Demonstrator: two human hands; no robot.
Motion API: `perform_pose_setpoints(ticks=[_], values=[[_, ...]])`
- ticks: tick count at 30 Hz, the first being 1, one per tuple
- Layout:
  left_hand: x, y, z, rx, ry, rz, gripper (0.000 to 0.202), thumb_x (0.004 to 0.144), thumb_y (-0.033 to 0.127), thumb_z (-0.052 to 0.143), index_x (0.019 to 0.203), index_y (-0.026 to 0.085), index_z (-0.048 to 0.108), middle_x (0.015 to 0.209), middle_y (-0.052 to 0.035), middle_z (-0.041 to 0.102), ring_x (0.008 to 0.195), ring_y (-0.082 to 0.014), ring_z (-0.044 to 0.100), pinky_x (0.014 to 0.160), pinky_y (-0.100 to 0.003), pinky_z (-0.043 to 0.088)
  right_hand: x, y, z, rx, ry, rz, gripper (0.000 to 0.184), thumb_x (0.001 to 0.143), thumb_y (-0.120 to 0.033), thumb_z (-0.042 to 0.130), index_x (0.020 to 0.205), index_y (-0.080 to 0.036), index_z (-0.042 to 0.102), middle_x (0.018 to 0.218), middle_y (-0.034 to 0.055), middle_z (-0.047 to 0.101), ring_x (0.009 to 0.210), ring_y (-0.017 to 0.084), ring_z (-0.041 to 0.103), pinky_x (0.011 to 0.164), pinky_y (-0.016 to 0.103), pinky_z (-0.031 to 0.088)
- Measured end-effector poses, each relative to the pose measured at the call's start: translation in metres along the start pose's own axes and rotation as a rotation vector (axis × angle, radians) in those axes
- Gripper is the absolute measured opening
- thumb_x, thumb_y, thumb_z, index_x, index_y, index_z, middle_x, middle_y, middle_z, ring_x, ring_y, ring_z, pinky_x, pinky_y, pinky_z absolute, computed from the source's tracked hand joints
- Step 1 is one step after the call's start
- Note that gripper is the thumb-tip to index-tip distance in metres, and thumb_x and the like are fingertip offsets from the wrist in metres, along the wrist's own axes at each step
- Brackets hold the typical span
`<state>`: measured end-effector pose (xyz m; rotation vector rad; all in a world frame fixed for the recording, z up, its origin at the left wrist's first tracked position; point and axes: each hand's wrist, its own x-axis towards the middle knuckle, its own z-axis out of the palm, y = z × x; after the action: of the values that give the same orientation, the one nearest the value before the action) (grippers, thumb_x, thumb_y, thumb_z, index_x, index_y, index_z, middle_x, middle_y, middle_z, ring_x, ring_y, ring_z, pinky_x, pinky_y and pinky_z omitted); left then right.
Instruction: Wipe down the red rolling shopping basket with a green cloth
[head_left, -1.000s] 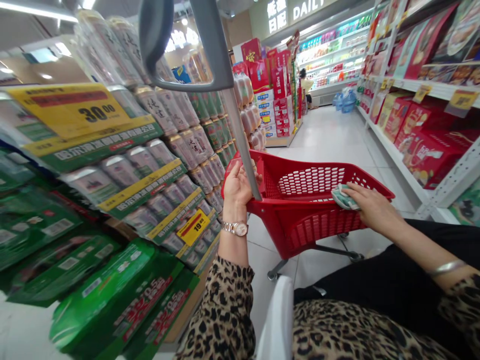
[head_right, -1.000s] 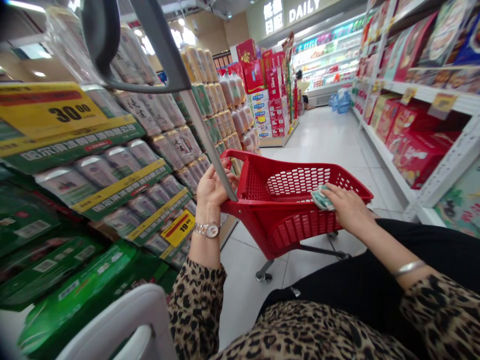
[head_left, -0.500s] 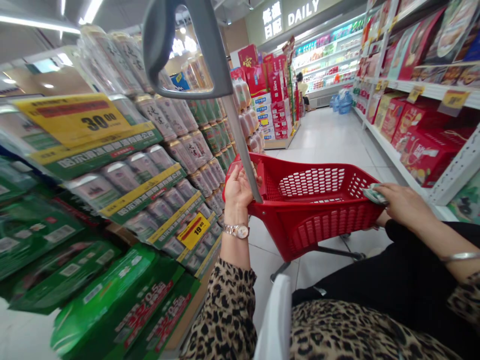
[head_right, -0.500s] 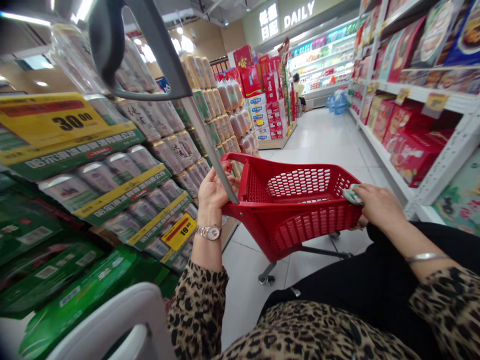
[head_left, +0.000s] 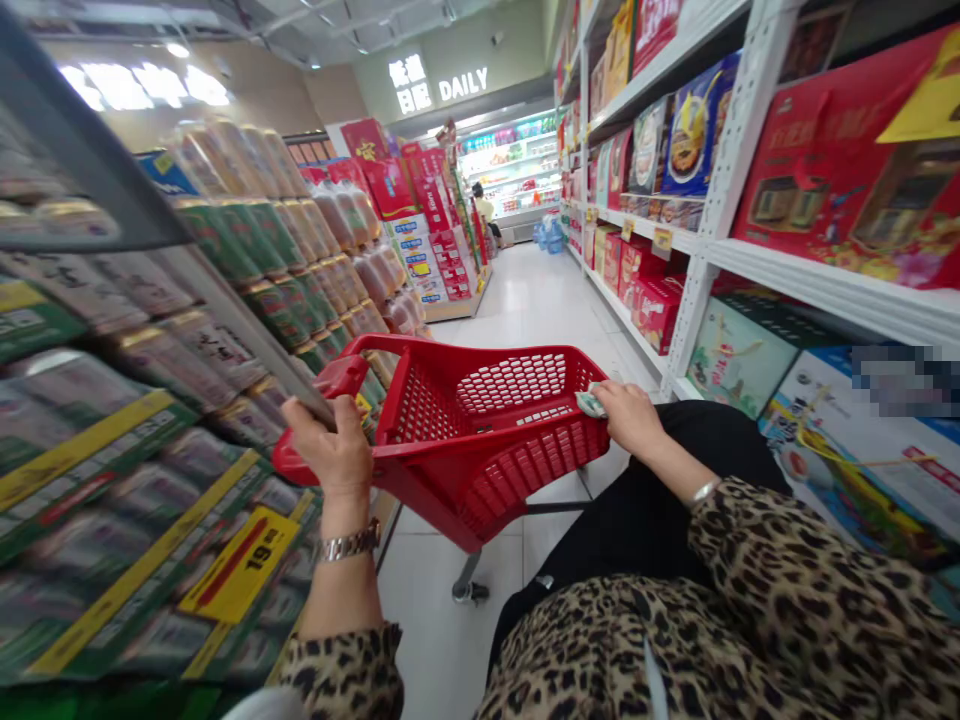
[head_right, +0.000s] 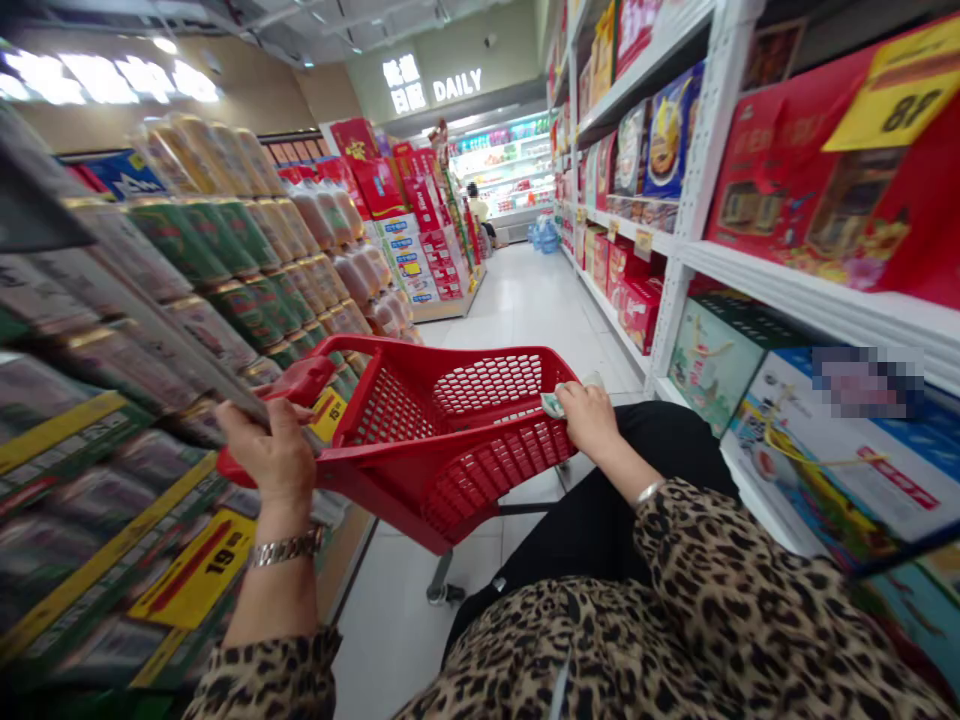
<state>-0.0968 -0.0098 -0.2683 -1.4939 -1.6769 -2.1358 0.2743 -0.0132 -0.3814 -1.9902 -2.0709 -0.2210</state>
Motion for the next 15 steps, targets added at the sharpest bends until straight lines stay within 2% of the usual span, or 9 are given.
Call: perform_pose_setpoints(ticks=[1,3,6,8,10,15], values=[[-0.001,-0.002,-0.003,0.169,0.021,0.021,0.034,0.082,0.049,0.060,0.099,0.021,0.052,0.068,0.0007,0.059,0.067,-0.0217,0.061,0.073,-0.036,0.048,-0.004,-0.005,-0.001,-0.005,0.009,-0.005,0.045,0.086,-0.001,0.044,0.123,-0.018,0.064,0.128,0.0116,0.066,0.101,0.026,0.061,0.092,0.039,0.043],[-0.002,-0.004,-0.009,0.450,0.062,-0.030,0.046,0.076,0.045,0.064,0.111,0.018,0.051,0.078,-0.0058,0.064,0.080,-0.0314,0.065,0.080,-0.046,0.048,-0.013,-0.015,-0.003,-0.005,0.020,-0.019,0.041,0.088,-0.002,0.043,0.119,-0.017,0.067,0.123,0.0131,0.067,0.100,0.027,0.060,0.092,0.040,0.042],[-0.004,-0.010,-0.020,0.664,0.069,-0.109,0.066,0.072,0.045,0.064,0.127,0.014,0.046,0.100,-0.0191,0.069,0.098,-0.0440,0.065,0.089,-0.059,0.045,-0.027,-0.027,-0.003,0.025,0.043,-0.033,0.039,0.090,-0.004,0.043,0.116,-0.017,0.068,0.118,0.0144,0.067,0.101,0.028,0.058,0.095,0.043,0.041],[-0.006,-0.018,-0.028,0.697,0.071,-0.080,0.070,0.069,0.043,0.063,0.130,0.012,0.045,0.118,-0.0271,0.065,0.112,-0.0487,0.060,0.095,-0.062,0.041,-0.035,-0.033,-0.002,0.060,0.065,-0.048,0.039,0.090,-0.003,0.044,0.118,-0.017,0.068,0.118,0.0149,0.067,0.102,0.029,0.057,0.098,0.045,0.040],[-0.008,-0.027,-0.034,0.690,0.075,-0.050,0.066,0.068,0.039,0.060,0.127,0.012,0.046,0.128,-0.0308,0.060,0.121,-0.0503,0.054,0.098,-0.062,0.039,-0.042,-0.039,-0.001,0.097,0.079,-0.062,0.041,0.090,-0.002,0.044,0.121,-0.018,0.067,0.123,0.0147,0.066,0.104,0.029,0.057,0.101,0.046,0.040],[-0.002,-0.044,-0.045,0.590,0.093,-0.086,0.054,0.063,0.036,0.059,0.113,0.023,0.042,0.130,-0.0247,0.057,0.127,-0.0493,0.046,0.102,-0.062,0.033,-0.046,-0.068,-0.006,0.200,0.091,-0.156,0.045,0.090,-0.002,0.046,0.127,-0.018,0.064,0.132,0.0139,0.063,0.111,0.029,0.056,0.110,0.048,0.037]])
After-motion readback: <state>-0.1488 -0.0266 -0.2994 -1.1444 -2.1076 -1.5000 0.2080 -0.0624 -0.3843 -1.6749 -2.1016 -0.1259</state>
